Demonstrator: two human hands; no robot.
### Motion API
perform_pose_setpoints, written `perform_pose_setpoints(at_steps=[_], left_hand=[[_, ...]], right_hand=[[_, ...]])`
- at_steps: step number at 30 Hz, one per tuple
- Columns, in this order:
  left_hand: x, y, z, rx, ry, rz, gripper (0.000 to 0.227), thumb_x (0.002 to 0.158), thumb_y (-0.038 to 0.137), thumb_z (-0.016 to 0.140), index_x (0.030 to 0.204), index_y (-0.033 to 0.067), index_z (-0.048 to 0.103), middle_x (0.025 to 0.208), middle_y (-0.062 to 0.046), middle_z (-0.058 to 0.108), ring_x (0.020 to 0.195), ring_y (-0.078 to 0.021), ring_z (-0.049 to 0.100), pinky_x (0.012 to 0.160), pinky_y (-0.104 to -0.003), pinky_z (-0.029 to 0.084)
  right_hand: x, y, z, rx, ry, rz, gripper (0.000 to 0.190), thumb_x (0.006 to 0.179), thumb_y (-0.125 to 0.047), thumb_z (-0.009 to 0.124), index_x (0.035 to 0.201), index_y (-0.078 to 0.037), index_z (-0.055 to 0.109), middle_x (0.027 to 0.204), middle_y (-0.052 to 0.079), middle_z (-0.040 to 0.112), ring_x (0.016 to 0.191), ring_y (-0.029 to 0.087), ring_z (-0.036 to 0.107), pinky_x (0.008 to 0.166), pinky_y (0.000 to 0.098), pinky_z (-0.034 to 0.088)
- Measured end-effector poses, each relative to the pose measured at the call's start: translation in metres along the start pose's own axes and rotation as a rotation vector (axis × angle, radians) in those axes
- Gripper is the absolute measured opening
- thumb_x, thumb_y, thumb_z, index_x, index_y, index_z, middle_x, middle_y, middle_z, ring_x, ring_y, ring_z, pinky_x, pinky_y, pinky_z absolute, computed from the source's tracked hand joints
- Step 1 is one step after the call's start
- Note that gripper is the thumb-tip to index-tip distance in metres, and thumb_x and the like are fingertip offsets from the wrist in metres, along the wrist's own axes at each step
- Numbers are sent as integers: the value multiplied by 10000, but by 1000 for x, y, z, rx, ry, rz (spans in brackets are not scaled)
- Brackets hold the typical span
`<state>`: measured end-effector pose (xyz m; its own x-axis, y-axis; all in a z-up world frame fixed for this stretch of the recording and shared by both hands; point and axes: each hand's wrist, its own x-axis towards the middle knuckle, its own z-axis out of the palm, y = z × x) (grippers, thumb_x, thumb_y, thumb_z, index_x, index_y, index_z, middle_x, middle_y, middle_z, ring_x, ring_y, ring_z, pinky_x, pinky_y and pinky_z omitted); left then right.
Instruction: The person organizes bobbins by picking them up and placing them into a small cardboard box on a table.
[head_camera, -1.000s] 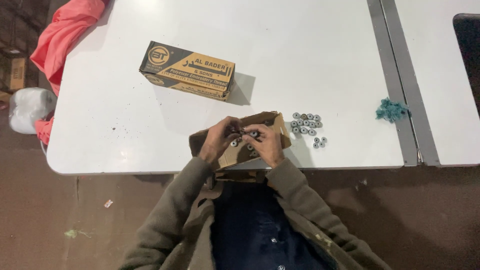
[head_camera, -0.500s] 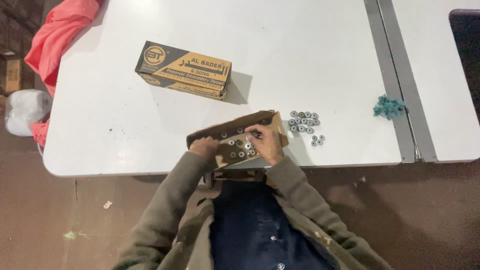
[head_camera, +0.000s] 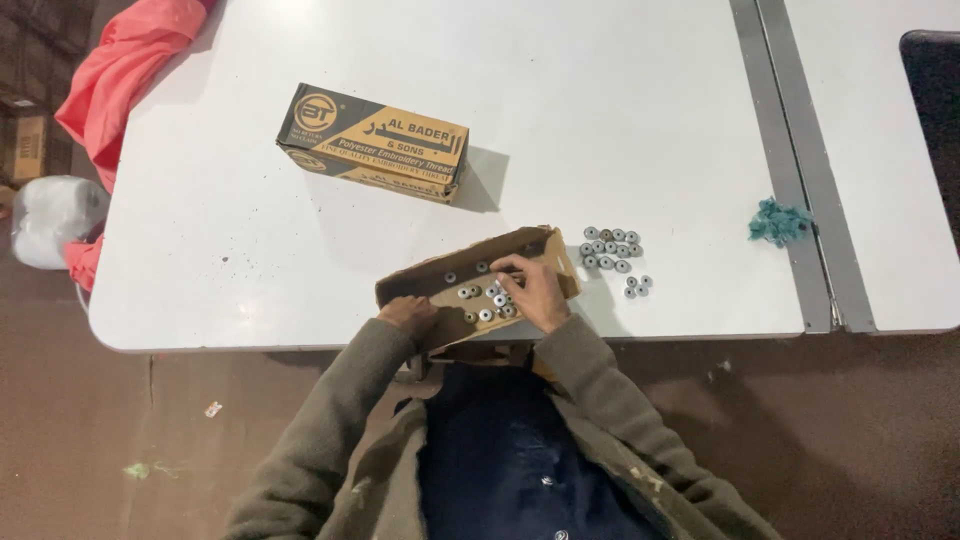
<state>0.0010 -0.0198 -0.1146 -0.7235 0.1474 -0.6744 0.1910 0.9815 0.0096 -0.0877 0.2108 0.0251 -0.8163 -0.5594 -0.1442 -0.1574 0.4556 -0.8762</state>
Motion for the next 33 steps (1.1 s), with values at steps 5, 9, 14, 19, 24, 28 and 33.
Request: perform_pose_setpoints(at_steps=[5,9,14,19,24,28,33], left_hand=[[-73,21,-85,-40,-260,-19,227,1049,213,499,1244,160,603,1291,-56,676,1108,-216,698,908,-365,552],[-82,29,-92,-23,-245,-52,158,1026,212,551,1093,124,664,1069,-84,762,976,-228,753,791,-402,602],[-72,25,-68,86,-169,-37,119,1006,240,589,996,168,683,907,-25,763,835,-190,752,718,-370,599],[-62,11,-51,126,-113,-7,210,1043,206,512,1001,143,708,898,-41,774,799,-185,753,697,-349,606],[-92,14,-76,95,-79,53,209,1040,164,509,996,123,708,921,-77,787,819,-195,769,727,-355,607],[-104,10,-108,-13,-15,13,191,1031,145,517,1005,112,703,913,-87,795,853,-224,787,708,-378,629],[-100,14,-122,-1112,708,244,273,902,330,784,1087,144,707,1028,-136,783,1040,-356,734,939,-505,559]], right_hand=[[0,2,-1,1,-27,-3,221,1028,-50,615,1222,-58,720,1195,181,748,1209,414,673,1015,518,583],[1,3,-1,-39,-9,21,216,1027,-67,618,1215,-92,722,1194,158,751,1170,396,698,975,509,607],[-3,8,-1,-53,15,0,201,1042,-67,609,1210,-85,719,1179,147,749,1182,391,693,966,515,602],[3,11,-2,-37,46,-29,198,1040,-58,600,1193,-64,726,1157,183,756,1135,424,707,921,516,624],[4,5,-2,-39,49,-22,203,1050,-52,594,1212,-39,715,1159,200,751,1134,395,720,902,490,631],[5,18,3,-69,55,-51,218,1058,-120,616,1244,-34,694,1162,195,755,1135,391,718,884,492,643],[-2,16,6,-8,19,-195,264,1060,-175,662,1317,-117,666,1207,121,713,1190,346,680,976,492,604]])
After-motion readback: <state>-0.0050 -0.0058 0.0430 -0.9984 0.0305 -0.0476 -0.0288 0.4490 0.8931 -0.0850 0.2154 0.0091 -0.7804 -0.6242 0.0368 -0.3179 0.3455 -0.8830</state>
